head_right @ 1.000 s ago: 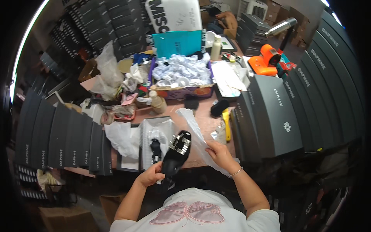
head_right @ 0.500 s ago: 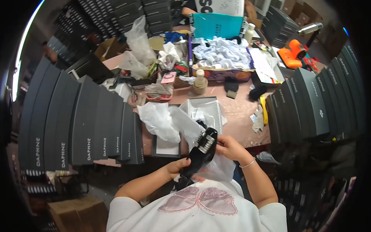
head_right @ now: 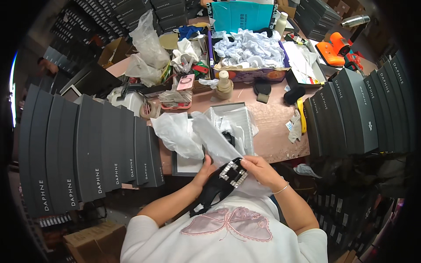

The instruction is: Packing a pair of black high-heeled shoes into a shoebox with protective paper.

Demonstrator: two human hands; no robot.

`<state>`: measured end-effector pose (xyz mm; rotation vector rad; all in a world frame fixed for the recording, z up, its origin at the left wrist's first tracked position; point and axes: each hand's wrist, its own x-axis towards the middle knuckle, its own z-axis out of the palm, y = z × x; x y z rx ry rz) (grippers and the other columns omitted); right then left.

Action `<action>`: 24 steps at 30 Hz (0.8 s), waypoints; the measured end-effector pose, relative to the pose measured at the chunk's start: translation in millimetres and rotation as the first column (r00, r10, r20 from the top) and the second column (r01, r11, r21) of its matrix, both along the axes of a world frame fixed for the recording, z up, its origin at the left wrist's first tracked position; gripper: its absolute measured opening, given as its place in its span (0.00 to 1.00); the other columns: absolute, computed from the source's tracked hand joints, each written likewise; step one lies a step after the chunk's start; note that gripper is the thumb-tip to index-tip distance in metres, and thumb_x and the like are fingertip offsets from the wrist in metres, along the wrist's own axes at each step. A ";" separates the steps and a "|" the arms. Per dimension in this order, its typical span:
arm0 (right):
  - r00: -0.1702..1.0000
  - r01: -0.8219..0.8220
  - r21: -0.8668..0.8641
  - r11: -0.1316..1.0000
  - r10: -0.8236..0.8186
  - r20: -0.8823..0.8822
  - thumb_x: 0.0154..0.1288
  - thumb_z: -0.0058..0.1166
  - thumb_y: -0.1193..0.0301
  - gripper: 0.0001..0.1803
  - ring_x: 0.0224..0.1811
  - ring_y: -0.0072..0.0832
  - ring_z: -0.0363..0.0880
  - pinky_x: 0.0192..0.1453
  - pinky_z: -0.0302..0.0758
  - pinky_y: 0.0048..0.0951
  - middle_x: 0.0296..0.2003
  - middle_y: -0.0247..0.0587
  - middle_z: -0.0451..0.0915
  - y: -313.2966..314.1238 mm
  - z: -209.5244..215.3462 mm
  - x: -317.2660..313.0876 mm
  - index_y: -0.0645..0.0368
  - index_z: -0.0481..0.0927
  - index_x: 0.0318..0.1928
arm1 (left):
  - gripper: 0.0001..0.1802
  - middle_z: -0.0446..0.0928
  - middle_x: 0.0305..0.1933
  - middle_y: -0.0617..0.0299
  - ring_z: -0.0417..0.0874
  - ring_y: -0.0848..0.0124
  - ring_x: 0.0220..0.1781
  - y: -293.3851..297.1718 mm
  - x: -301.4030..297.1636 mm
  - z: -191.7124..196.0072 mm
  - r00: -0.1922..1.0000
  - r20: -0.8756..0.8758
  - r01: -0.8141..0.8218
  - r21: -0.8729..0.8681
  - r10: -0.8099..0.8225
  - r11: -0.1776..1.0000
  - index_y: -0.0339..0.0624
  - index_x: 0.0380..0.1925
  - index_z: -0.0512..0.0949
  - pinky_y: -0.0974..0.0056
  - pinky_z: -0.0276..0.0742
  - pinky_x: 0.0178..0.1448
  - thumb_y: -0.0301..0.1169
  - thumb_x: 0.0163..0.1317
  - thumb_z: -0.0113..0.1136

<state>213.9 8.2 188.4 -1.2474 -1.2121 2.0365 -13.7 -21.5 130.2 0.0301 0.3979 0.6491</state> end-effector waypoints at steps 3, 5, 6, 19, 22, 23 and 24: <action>0.999 -0.016 0.032 0.999 0.015 0.029 0.73 0.44 0.63 0.18 0.38 0.12 0.66 0.42 0.67 0.19 0.33 0.24 0.74 7.7 13.1 -2.4 0.66 0.78 0.43 | 0.37 0.73 0.55 0.53 0.75 0.65 0.57 7.7 22.4 -2.5 0.939 -0.225 -0.237 0.129 0.261 0.963 0.35 0.59 0.64 0.61 0.71 0.61 0.54 0.61 0.57; 0.998 -0.046 0.103 0.994 0.041 0.052 0.71 0.45 0.62 0.18 0.34 0.11 0.67 0.35 0.65 0.16 0.33 0.24 0.76 8.3 -4.4 7.8 0.66 0.78 0.44 | 0.22 0.75 0.50 0.61 0.77 0.72 0.50 8.2 23.6 -19.3 0.816 -0.464 -0.242 0.268 0.345 0.933 0.40 0.54 0.70 0.67 0.74 0.55 0.40 0.64 0.59; 0.997 -0.062 0.133 0.989 0.055 0.059 0.71 0.46 0.61 0.18 0.32 0.10 0.67 0.31 0.64 0.15 0.32 0.24 0.76 7.3 -10.8 11.4 0.65 0.79 0.45 | 0.20 0.75 0.50 0.61 0.78 0.73 0.49 5.0 18.8 -26.2 0.755 -0.502 -0.255 0.370 0.423 0.893 0.40 0.53 0.71 0.67 0.74 0.54 0.37 0.64 0.58; 0.957 -0.279 0.054 0.959 0.273 0.099 0.69 0.48 0.60 0.18 0.28 0.11 0.64 0.30 0.62 0.16 0.29 0.22 0.73 20.4 -11.8 -31.0 0.61 0.79 0.50 | 0.41 0.69 0.61 0.56 0.69 0.66 0.63 -44.5 -28.5 29.7 0.737 -0.558 0.027 0.587 0.381 0.809 0.34 0.64 0.61 0.62 0.61 0.68 0.28 0.50 0.67; 0.976 -0.163 0.030 0.986 0.166 -0.141 0.69 0.51 0.62 0.19 0.34 0.12 0.70 0.39 0.69 0.16 0.35 0.25 0.77 14.1 -22.7 -38.9 0.63 0.77 0.52 | 0.38 0.69 0.61 0.55 0.69 0.66 0.63 -51.0 -36.6 15.9 0.744 -0.546 -0.054 0.524 0.384 0.850 0.34 0.64 0.61 0.62 0.61 0.68 0.23 0.51 0.62; 0.959 -0.082 0.024 0.996 0.085 -0.269 0.68 0.52 0.63 0.19 0.36 0.13 0.72 0.42 0.71 0.17 0.37 0.27 0.78 11.3 -28.0 -39.5 0.64 0.77 0.53 | 0.37 0.69 0.61 0.55 0.69 0.65 0.63 -51.1 -39.2 14.8 0.763 -0.522 -0.096 0.494 0.382 0.864 0.34 0.64 0.61 0.62 0.61 0.68 0.21 0.51 0.60; 0.962 -0.143 0.040 0.989 0.148 -0.230 0.68 0.53 0.64 0.20 0.39 0.14 0.73 0.45 0.71 0.17 0.39 0.28 0.79 11.6 -30.4 -36.9 0.64 0.76 0.54 | 0.36 0.69 0.61 0.54 0.71 0.65 0.61 -51.2 -44.0 15.5 0.763 -0.520 -0.110 0.482 0.385 0.869 0.34 0.64 0.61 0.62 0.64 0.67 0.20 0.52 0.57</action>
